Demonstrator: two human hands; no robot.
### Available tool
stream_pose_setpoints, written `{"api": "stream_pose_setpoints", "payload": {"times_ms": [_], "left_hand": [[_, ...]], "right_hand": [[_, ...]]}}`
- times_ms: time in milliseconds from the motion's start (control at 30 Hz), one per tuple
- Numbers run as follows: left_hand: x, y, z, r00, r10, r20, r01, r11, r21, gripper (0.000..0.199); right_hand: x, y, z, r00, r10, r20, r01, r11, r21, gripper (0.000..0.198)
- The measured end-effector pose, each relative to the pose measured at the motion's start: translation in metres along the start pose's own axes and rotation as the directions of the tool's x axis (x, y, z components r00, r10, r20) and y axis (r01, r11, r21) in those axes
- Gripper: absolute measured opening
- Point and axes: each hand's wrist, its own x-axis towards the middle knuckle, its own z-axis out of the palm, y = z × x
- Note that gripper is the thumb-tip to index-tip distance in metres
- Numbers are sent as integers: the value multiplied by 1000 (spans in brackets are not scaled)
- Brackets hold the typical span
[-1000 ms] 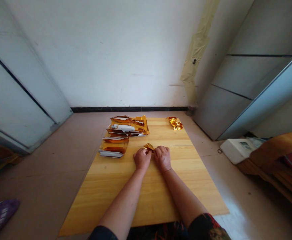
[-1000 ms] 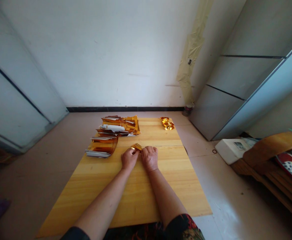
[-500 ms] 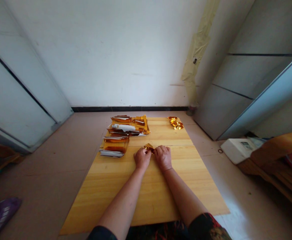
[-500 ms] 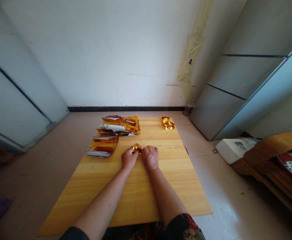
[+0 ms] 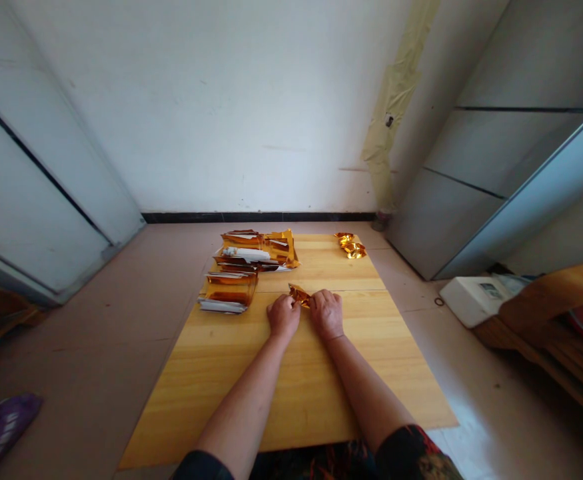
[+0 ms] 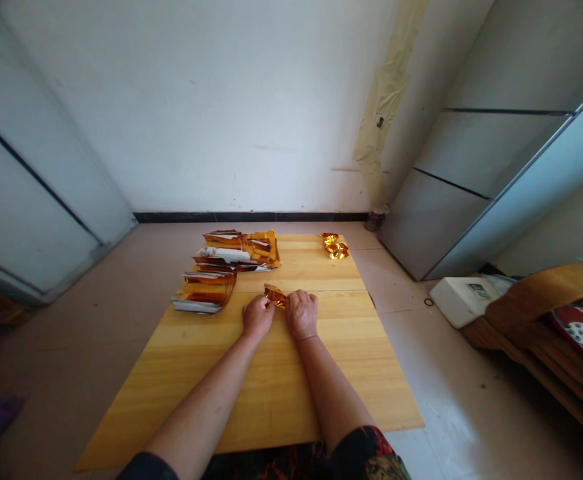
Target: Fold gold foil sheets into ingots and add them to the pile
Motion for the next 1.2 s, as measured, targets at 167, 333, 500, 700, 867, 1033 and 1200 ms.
{"api": "stream_pose_setpoints", "payload": {"times_ms": [167,333,500,700,867,1033,1200], "left_hand": [[-1,2,-4,1000,-5,19,5,1000,18,20],[-4,4,-6,1000,25,0,-25,999,42,19],[-5,4,-6,997,72,1,-72,996,49,18],[-5,1,-4,996,92,7,-92,995,43,20],[-4,0,-5,996,74,47,-74,997,8,21],[-4,-3,-8,988,129,85,-121,989,-90,18],[-5,-4,-9,984,154,87,-141,980,-139,26]], "right_hand": [[1,-2,-4,1000,3,3,-3,1000,26,20],[0,-4,-8,1000,-22,5,22,996,88,15],[-2,-1,1,992,-128,22,123,981,151,23],[-3,0,4,978,-202,55,193,971,143,29],[-4,-2,1,961,-260,96,247,960,132,32],[-4,-3,-1,961,-254,106,241,963,123,34],[-4,-5,-8,958,-272,93,250,948,197,36]]}}
